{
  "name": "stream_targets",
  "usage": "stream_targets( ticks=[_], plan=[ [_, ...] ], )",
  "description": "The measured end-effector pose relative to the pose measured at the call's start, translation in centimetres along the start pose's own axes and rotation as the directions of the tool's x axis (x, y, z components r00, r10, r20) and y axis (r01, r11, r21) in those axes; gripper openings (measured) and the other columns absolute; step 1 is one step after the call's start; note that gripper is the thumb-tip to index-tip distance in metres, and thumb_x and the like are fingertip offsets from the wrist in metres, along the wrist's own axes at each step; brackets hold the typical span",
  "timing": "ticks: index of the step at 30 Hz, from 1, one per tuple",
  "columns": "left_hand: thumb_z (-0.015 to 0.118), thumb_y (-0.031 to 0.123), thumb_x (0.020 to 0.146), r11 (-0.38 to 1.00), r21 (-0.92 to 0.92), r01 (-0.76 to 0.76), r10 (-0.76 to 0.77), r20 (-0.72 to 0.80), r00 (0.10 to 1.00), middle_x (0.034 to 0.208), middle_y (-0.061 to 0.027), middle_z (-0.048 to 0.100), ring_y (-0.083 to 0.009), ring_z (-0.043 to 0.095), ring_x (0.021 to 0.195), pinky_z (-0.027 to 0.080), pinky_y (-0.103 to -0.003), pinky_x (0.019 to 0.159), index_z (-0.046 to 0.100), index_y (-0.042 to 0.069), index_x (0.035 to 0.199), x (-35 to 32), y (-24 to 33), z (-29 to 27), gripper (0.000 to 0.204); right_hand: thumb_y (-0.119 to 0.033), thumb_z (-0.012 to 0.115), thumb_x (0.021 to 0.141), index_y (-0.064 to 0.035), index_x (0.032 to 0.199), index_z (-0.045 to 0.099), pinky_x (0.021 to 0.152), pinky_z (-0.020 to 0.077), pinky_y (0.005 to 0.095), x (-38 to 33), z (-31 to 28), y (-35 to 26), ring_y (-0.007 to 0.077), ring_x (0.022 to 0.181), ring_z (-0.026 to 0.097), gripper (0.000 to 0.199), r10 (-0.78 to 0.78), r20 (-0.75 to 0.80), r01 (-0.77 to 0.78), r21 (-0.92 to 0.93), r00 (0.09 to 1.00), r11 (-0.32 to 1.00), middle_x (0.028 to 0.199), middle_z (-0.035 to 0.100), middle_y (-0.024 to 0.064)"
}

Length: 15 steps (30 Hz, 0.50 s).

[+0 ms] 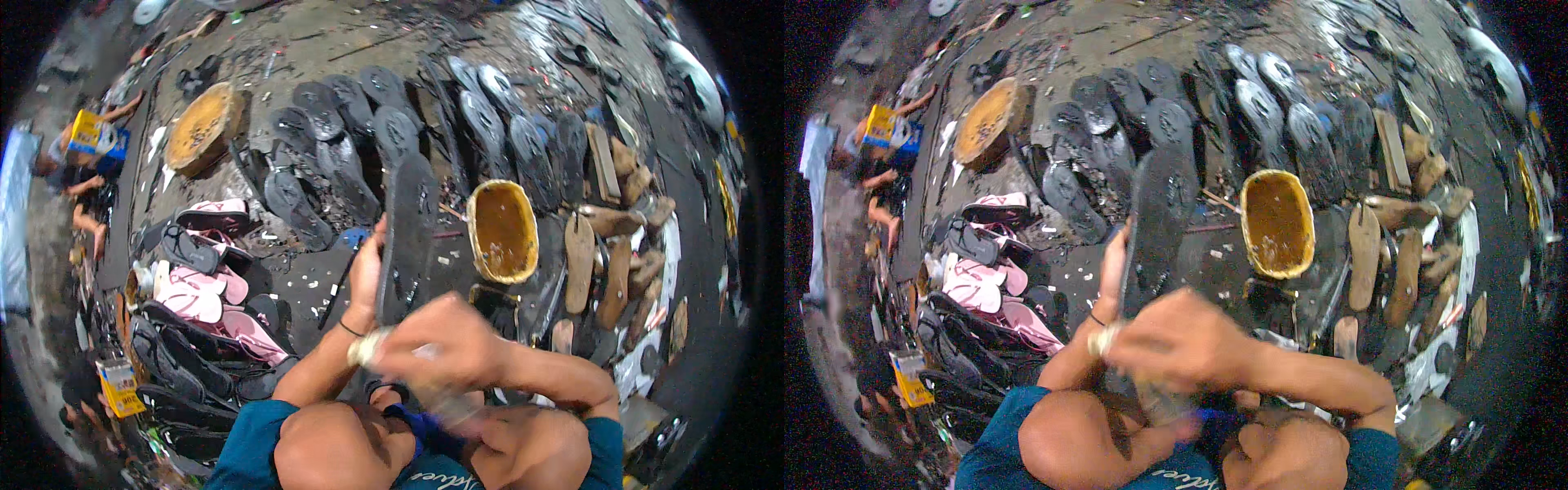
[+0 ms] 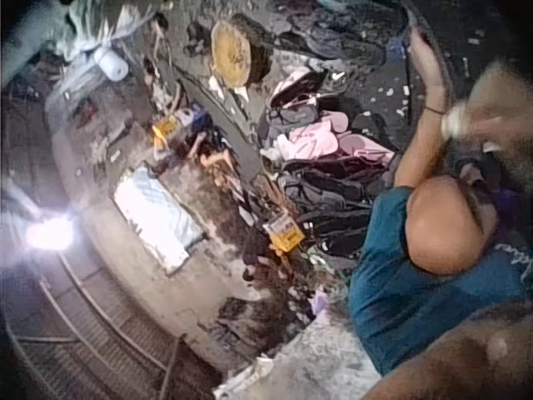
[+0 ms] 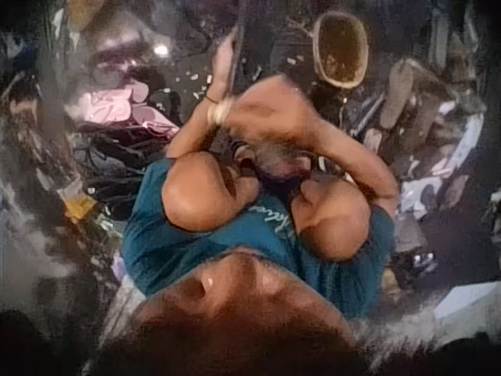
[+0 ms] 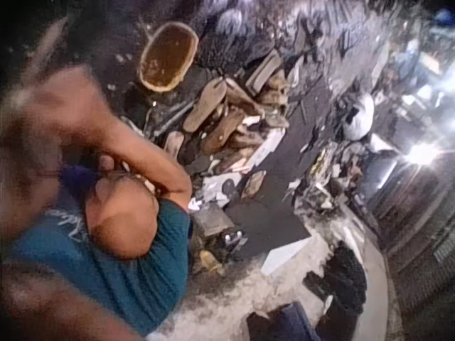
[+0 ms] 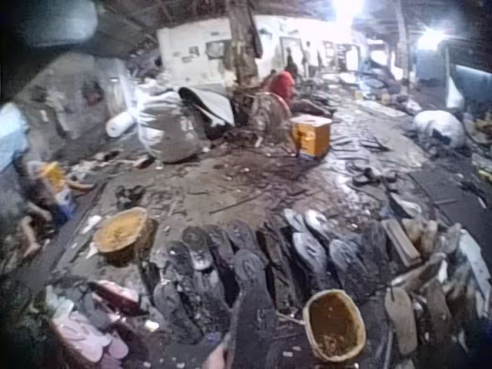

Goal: The person sits on the floor and applies a brown liquid from a yellow container to the soles of black slippers using a brush. They repeatedly dip the brush into the container and coat each slipper before placing it back on the floor.

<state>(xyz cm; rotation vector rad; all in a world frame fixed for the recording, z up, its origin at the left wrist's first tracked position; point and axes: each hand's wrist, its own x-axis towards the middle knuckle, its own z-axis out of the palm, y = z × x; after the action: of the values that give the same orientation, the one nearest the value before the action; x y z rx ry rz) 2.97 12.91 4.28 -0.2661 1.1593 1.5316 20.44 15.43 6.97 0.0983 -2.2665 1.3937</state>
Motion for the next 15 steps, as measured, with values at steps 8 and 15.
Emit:
stream_targets(
  ticks=[8,15],
  plan=[
    [0.04,0.031,0.106,0.942,-0.262,-0.209,0.254,0.155,0.955,0.105,-0.01,0.075,-0.0232,0.073,0.085,0.06,-0.039,0.079,0.067,0.004,0.115,6.5,6.7,-9.7,0.039,-0.019,0.082,0.08,-0.0141,0.107,0.075,0.078,0.0439,0.0355,-0.7,0.9,1.5,0.0225,0.088,0.063,0.029,0.345,0.055,-0.337,-0.12,0.937,0.934,0.099,0.072,0.002],
    [0.04,0.033,0.107,0.851,-0.376,-0.365,0.416,0.061,0.907,0.115,-0.0096,0.073,-0.0293,0.07,0.104,0.054,-0.049,0.097,0.067,0.007,0.12,16.3,13.7,-15.4,0.04,-0.021,0.08,0.083,-0.0109,0.098,0.077,0.091,0.0465,0.0405,-5.8,1.5,2.7,0.0292,0.098,0.064,0.018,0.57,-0.201,-0.597,-0.119,0.797,0.793,0.102,0.075,0.0058]
  ],
)
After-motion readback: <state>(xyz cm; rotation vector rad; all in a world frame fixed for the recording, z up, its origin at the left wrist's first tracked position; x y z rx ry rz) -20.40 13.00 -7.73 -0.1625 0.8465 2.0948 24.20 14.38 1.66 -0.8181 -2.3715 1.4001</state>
